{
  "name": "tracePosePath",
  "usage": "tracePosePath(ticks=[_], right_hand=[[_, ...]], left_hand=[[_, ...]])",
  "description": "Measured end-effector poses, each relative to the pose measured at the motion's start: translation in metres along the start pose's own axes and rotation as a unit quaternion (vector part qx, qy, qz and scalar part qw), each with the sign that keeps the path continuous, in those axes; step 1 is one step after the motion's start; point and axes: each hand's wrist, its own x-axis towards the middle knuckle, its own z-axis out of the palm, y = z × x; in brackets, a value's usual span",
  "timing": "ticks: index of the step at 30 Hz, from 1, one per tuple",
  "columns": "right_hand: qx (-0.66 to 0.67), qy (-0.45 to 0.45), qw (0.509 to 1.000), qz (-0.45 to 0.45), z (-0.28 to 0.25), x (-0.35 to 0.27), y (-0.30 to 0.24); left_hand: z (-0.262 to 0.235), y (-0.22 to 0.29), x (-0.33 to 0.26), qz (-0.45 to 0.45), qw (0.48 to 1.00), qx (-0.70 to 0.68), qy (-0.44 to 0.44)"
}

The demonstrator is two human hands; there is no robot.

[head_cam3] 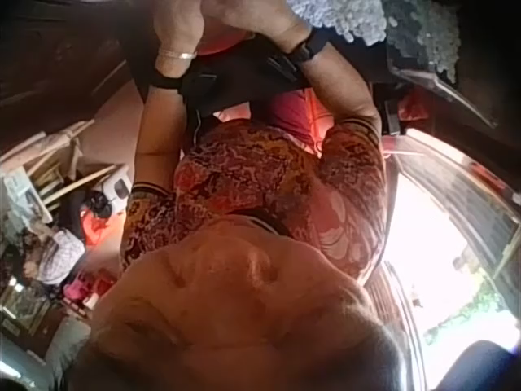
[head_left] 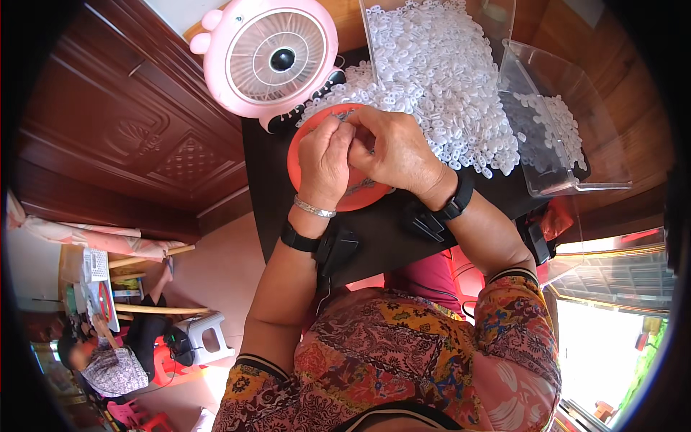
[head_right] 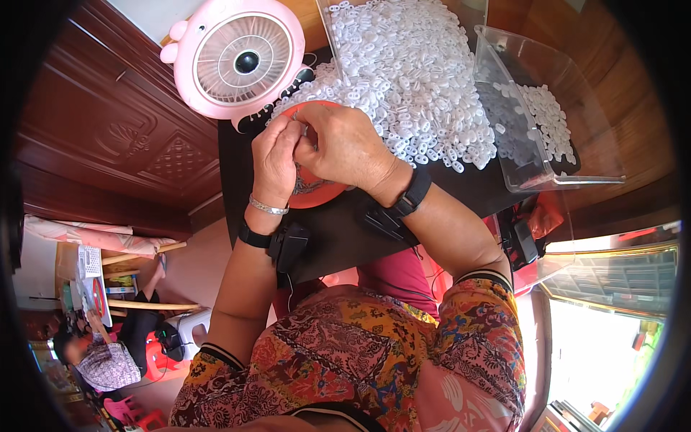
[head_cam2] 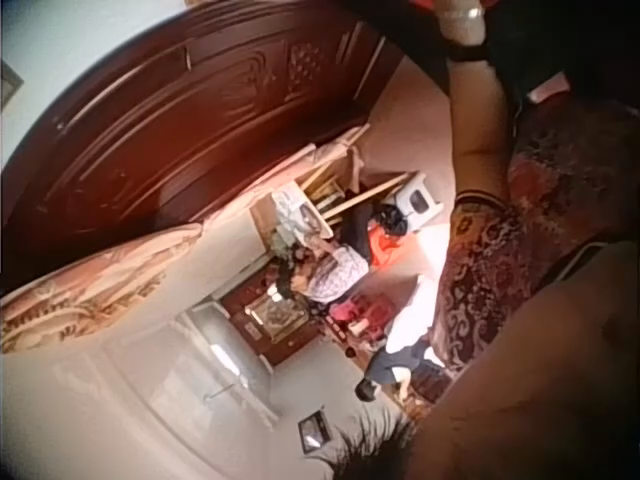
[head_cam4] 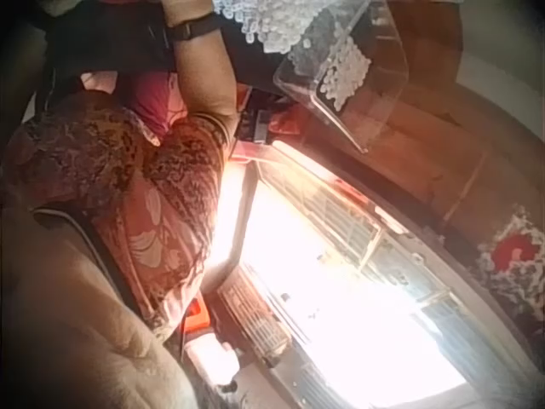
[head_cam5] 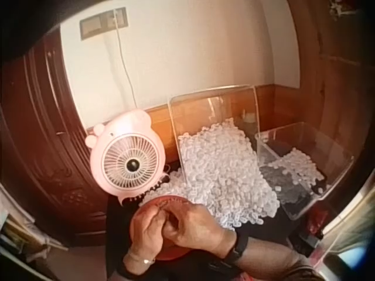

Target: Inserting small metal rings into white plastic components as part of a manual assembly task.

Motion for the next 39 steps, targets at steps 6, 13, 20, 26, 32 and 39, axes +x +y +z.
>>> tracePosePath(ticks=[6,13,20,26,32,39], right_hand=[[-0.03,0.019,0.999,-0.025,0.003,-0.001,0.002],[0.145,-0.034,0.986,0.072,0.004,-0.001,0.013],[0.305,-0.149,0.925,0.171,-0.004,0.003,0.011],[0.359,-0.179,0.888,0.224,-0.01,0.006,0.012],[0.388,-0.168,0.874,0.238,-0.011,0.008,0.011],[0.23,-0.057,0.961,0.141,0.0,0.002,0.004]], left_hand=[[0.001,0.0,-0.001,-0.012,1.0,-0.018,0.007],[-0.009,0.006,0.002,-0.095,0.99,-0.101,-0.018],[-0.011,0.004,0.002,-0.111,0.982,-0.145,-0.047],[-0.014,0.004,0.005,-0.082,0.985,-0.12,-0.093],[-0.016,0.005,0.006,-0.103,0.979,-0.129,-0.12],[-0.006,0.007,0.001,-0.159,0.971,-0.179,-0.021]])
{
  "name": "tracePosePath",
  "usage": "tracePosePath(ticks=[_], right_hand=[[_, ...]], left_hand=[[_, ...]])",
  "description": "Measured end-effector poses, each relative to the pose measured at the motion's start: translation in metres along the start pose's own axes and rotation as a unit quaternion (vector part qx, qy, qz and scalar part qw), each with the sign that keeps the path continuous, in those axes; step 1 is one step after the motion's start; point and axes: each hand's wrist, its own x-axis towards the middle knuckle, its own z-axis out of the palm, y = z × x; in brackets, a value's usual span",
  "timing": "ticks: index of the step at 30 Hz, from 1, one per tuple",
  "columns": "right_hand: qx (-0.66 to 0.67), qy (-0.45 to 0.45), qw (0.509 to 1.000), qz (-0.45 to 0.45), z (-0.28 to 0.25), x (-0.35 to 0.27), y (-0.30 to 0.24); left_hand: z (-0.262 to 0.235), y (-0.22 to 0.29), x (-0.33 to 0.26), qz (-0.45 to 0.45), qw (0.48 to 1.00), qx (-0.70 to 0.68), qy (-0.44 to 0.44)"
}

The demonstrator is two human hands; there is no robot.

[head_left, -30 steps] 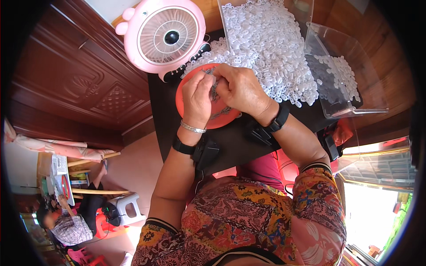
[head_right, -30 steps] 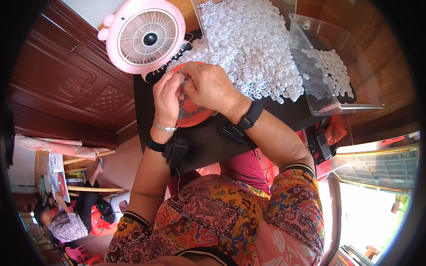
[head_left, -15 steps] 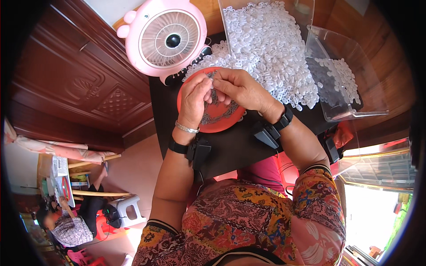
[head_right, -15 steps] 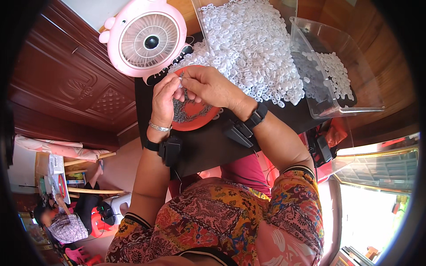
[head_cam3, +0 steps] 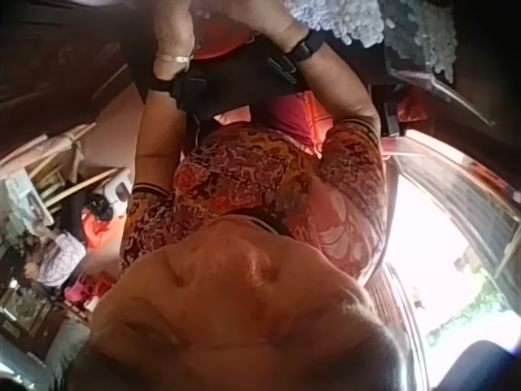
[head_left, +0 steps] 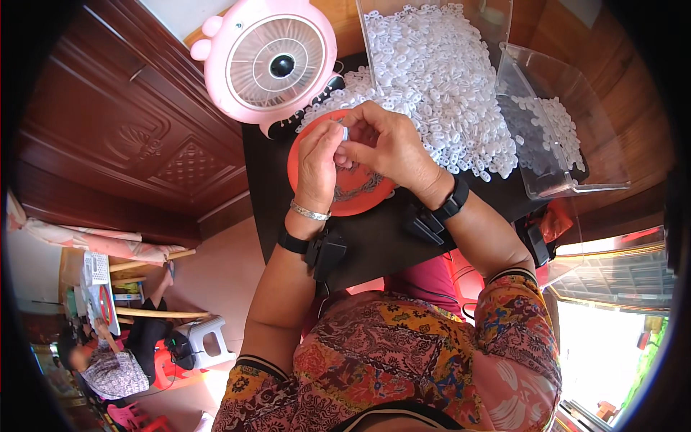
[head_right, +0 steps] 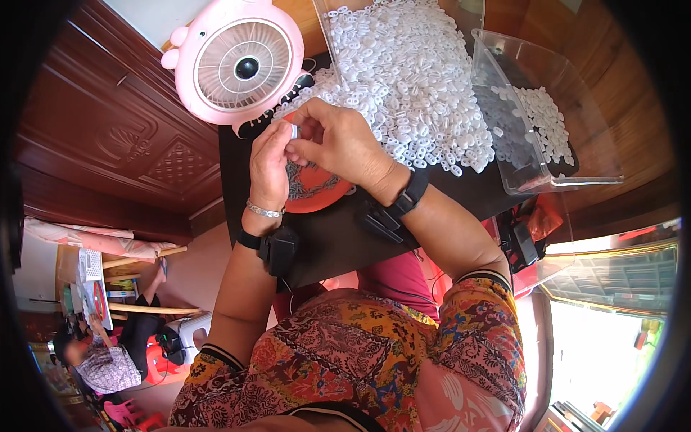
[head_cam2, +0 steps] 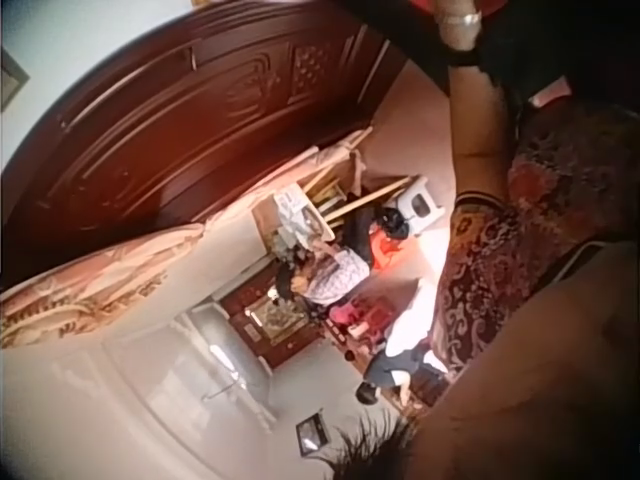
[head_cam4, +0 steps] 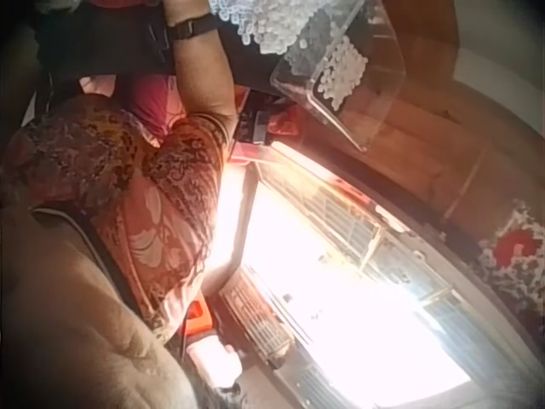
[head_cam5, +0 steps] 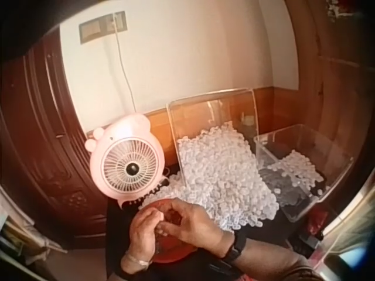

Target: Inserting small metal rings into white plastic components as part of a manual assembly task.

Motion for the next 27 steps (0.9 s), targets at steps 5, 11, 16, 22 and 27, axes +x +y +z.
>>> tracePosePath(ticks=[5,11,16,22,27], right_hand=[[-0.115,0.048,0.988,-0.09,0.003,-0.001,0.004],[-0.165,0.051,0.979,-0.106,0.0,-0.002,0.0],[-0.162,0.055,0.977,-0.127,0.003,-0.002,0.0],[-0.168,0.048,0.973,-0.148,0.002,-0.003,-0.004],[-0.173,0.047,0.969,-0.168,0.003,-0.003,-0.005]], left_hand=[[-0.004,-0.003,0.001,0.014,0.999,-0.043,0.001],[0.009,-0.002,-0.006,0.055,0.997,-0.043,0.036],[0.008,-0.021,-0.008,0.107,0.99,-0.04,0.089],[0.003,-0.04,-0.003,0.199,0.973,0.051,0.109],[0.004,-0.037,-0.005,0.209,0.967,0.08,0.117]])
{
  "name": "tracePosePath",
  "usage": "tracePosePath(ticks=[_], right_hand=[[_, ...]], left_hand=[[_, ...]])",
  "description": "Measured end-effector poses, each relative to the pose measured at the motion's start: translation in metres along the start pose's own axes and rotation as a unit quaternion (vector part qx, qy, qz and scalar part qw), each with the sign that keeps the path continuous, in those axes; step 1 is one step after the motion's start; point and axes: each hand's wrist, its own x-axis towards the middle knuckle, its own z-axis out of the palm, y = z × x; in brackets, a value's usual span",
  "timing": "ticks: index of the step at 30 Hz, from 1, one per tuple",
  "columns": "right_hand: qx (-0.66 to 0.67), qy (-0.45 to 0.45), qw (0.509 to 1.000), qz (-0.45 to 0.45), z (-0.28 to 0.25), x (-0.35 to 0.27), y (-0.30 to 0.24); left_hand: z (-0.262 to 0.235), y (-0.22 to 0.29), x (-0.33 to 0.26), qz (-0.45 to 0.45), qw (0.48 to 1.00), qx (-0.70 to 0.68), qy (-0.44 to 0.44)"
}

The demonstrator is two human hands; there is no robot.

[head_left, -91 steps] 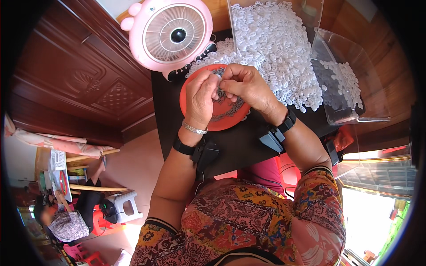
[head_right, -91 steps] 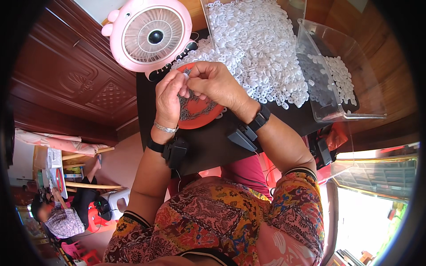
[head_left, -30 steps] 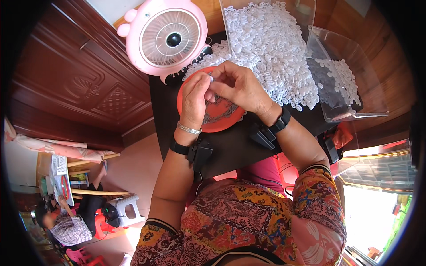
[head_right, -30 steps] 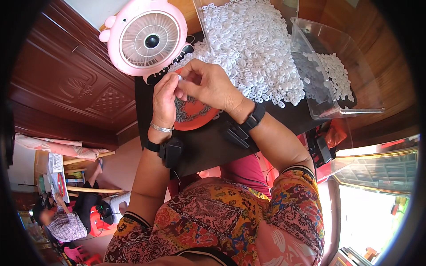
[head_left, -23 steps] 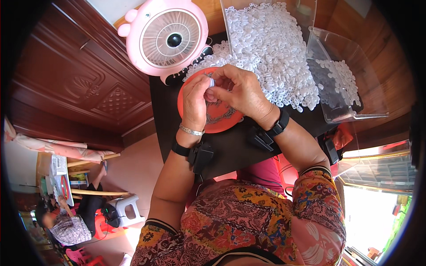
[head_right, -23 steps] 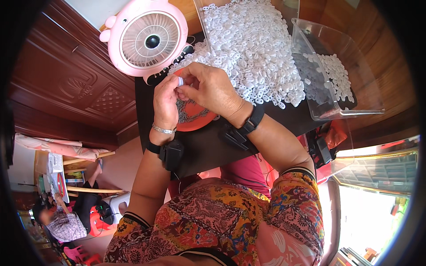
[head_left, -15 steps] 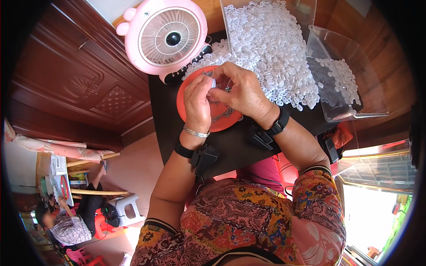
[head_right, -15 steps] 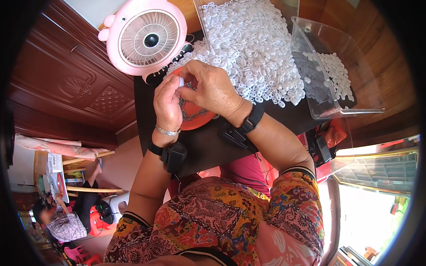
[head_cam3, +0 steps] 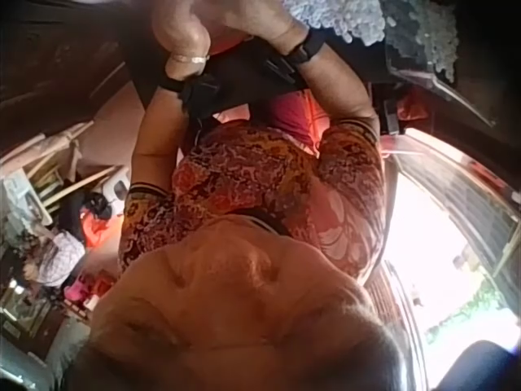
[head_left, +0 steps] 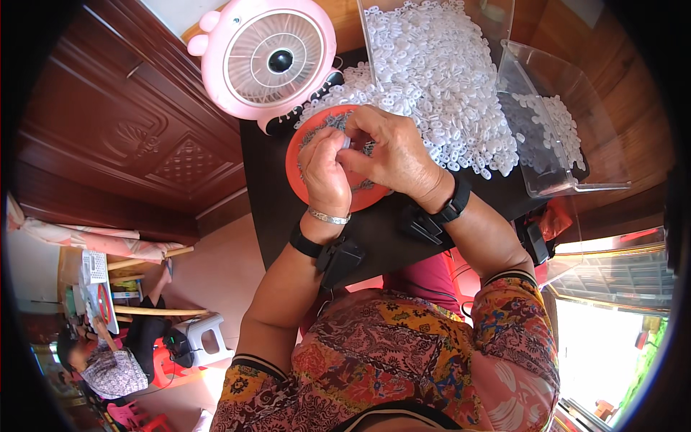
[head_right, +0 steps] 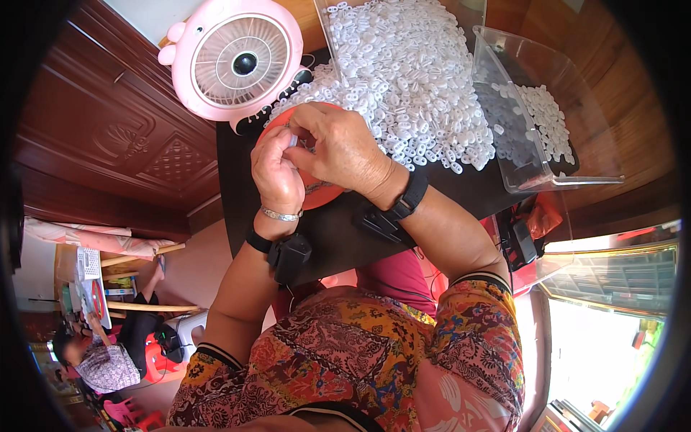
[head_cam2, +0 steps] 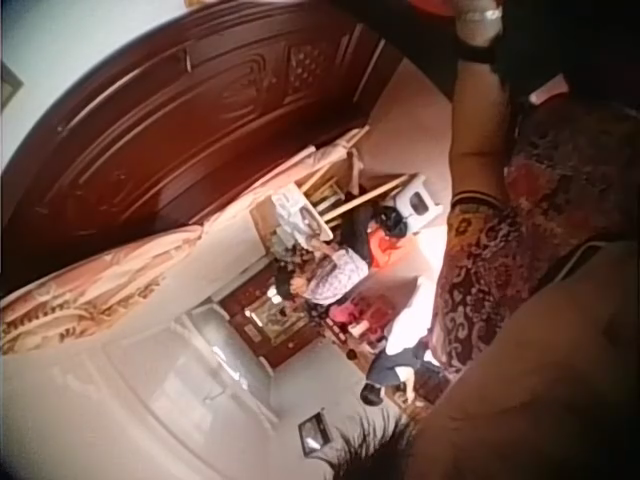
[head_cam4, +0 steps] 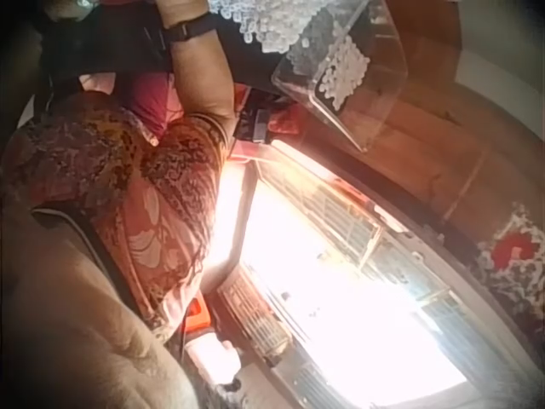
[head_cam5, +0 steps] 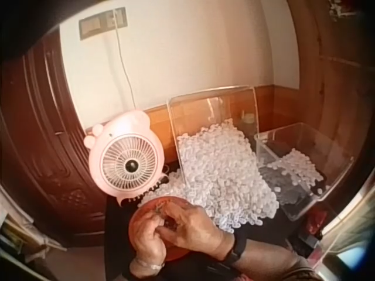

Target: Inserting small metal rings into white plastic components as part of a manual assembly task.

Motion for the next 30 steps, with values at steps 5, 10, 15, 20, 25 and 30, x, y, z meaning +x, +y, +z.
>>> tracePosePath(ticks=[5,10,15,20,25,30], right_hand=[[0.033,0.006,0.999,0.027,-0.004,0.001,0.007],[0.104,0.038,0.994,0.018,-0.001,0.001,0.013],[0.115,0.052,0.992,-0.012,-0.002,-0.001,0.011],[0.111,0.049,0.992,-0.022,-0.004,-0.001,0.009],[0.115,0.06,0.991,-0.04,-0.002,-0.001,0.008],[0.064,0.046,0.995,-0.058,-0.004,-0.003,0.007]], left_hand=[[0.0,0.024,0.005,-0.179,0.973,-0.139,-0.043],[-0.003,0.028,0.009,-0.079,0.983,-0.134,-0.099],[-0.005,0.031,0.009,-0.04,0.984,-0.123,-0.12],[-0.007,0.035,0.01,-0.039,0.983,-0.114,-0.138],[0.0,0.045,0.009,-0.047,0.985,-0.123,-0.109],[0.001,0.043,0.009,-0.031,0.988,-0.118,-0.092]])
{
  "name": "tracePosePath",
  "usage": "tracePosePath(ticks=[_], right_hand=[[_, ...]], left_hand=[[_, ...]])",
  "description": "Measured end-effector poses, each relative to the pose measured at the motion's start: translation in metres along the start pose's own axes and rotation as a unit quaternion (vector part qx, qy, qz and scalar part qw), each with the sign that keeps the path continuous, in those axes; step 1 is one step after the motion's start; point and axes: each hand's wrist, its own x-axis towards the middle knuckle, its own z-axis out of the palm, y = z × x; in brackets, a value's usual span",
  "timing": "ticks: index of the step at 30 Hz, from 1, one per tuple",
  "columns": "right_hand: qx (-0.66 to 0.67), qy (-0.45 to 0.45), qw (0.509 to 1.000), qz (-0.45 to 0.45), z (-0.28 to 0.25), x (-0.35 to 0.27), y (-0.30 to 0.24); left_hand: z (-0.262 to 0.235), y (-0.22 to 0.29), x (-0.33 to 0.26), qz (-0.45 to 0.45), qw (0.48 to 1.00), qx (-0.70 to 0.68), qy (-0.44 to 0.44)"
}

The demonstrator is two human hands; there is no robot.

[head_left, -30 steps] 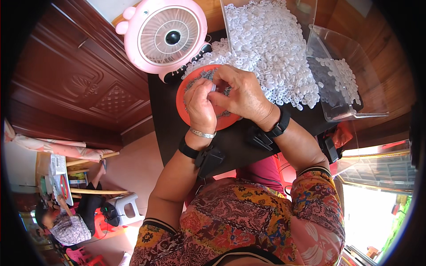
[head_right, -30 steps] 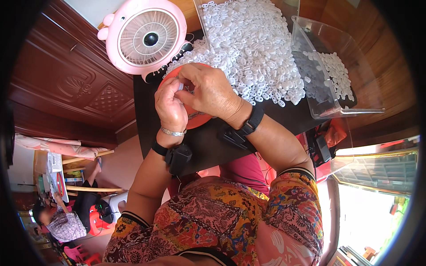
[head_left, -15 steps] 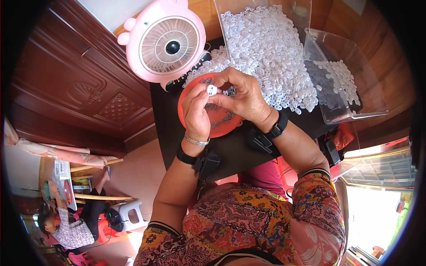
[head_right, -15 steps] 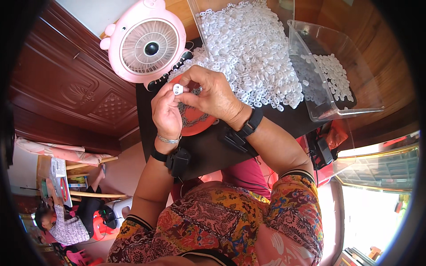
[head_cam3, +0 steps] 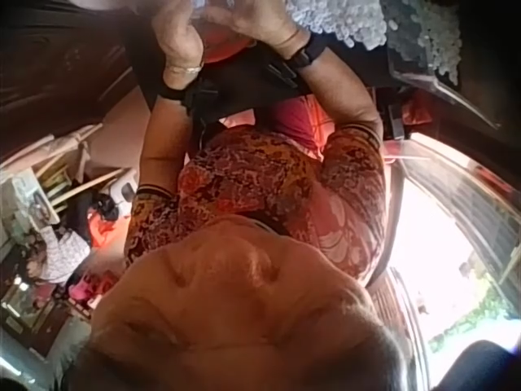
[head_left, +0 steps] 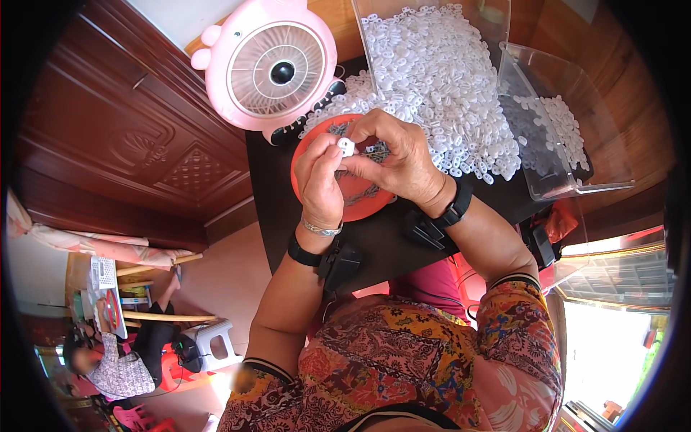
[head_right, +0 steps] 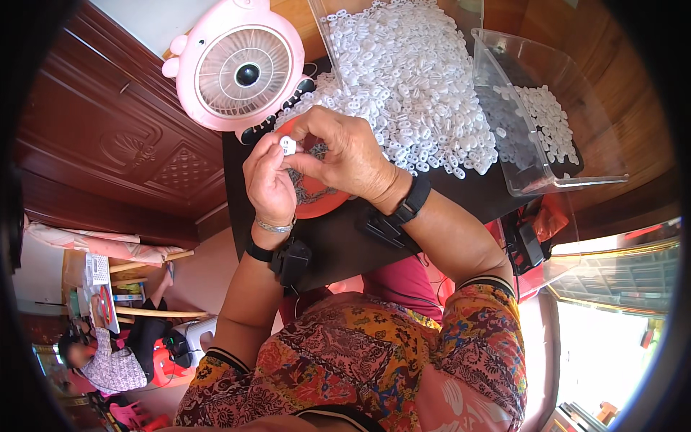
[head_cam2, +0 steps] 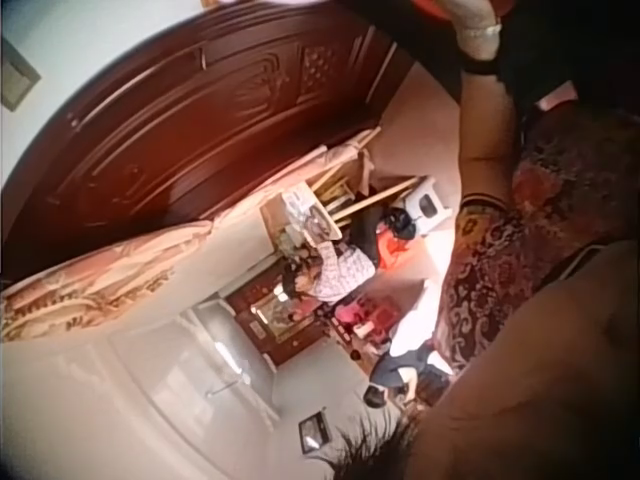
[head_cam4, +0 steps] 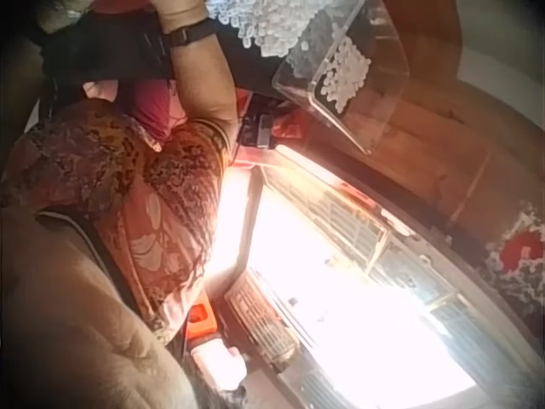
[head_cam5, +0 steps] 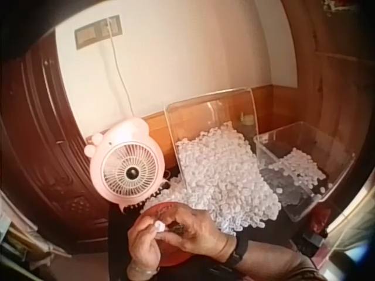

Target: Inserting small metal rings into white plastic components as part of a manual assembly task.

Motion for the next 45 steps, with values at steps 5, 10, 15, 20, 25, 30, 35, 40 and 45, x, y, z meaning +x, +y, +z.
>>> tracePosePath(ticks=[5,10,15,20,25,30,35,40,45], right_hand=[[0.009,0.002,1.0,0.006,0.0,0.002,-0.008],[-0.018,-0.026,0.999,-0.026,-0.003,0.007,-0.01],[-0.012,-0.01,0.999,-0.035,-0.003,0.005,-0.007],[-0.003,-0.01,1.0,-0.027,-0.001,0.004,-0.007],[-0.004,-0.007,1.0,-0.021,-0.002,0.003,-0.005],[0.0,-0.007,1.0,-0.005,-0.001,0.003,-0.008],[0.013,-0.003,1.0,0.0,0.0,0.002,-0.009],[0.012,-0.001,1.0,0.012,0.001,0.003,-0.012],[-0.022,0.01,0.999,-0.04,0.0,0.005,-0.009]], left_hand=[[-0.005,-0.001,0.003,0.033,0.997,0.071,0.029],[-0.017,0.003,0.005,-0.007,0.997,0.069,-0.034],[-0.007,0.006,0.006,0.026,0.998,0.061,-0.004],[-0.008,0.005,0.006,0.033,0.997,0.069,-0.018],[-0.005,0.005,0.005,0.022,0.998,0.061,-0.02],[-0.014,0.0,0.001,0.004,0.999,0.004,-0.033],[-0.016,-0.002,0.0,-0.004,0.999,-0.012,-0.038],[-0.017,-0.005,-0.001,0.001,0.999,-0.024,-0.036],[-0.016,-0.001,0.003,0.009,0.998,-0.011,-0.059]])
